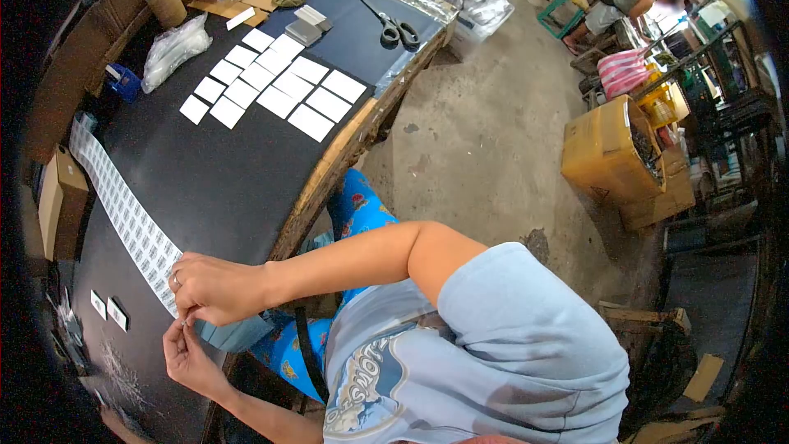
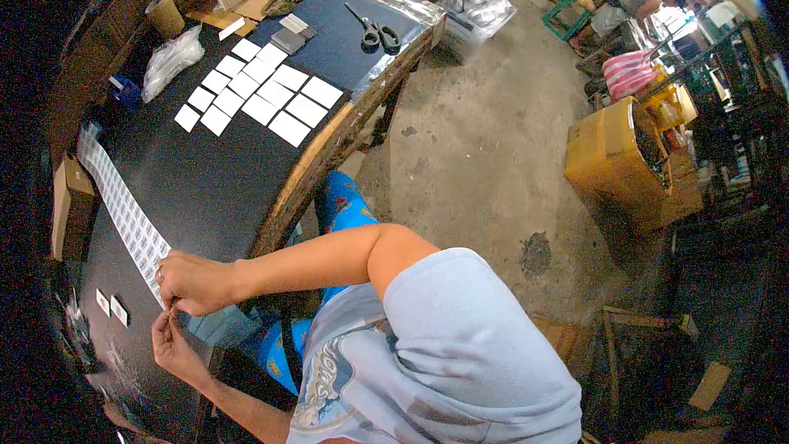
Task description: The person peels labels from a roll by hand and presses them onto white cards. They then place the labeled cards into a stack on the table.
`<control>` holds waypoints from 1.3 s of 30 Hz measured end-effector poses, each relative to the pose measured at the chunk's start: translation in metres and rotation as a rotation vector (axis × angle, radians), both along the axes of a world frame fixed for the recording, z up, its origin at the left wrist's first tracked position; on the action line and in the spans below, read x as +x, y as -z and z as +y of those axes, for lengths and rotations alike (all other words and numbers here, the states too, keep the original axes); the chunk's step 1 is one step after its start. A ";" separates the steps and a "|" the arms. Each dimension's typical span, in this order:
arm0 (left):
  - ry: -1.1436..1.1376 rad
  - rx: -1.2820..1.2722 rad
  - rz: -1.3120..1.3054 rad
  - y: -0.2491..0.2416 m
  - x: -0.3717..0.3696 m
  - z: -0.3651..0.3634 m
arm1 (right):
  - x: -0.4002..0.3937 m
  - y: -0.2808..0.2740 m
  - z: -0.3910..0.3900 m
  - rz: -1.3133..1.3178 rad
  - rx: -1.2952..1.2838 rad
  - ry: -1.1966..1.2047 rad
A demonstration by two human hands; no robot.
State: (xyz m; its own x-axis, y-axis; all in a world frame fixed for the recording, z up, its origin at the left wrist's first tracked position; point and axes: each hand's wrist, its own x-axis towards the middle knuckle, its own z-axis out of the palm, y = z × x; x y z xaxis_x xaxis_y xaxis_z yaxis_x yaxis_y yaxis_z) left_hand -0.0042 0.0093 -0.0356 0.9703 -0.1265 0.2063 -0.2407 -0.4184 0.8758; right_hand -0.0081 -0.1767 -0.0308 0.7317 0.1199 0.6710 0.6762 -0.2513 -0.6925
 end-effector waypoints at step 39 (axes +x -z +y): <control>0.079 -0.516 0.407 -0.024 -0.012 -0.001 | -0.014 0.006 0.002 -0.598 -0.436 0.111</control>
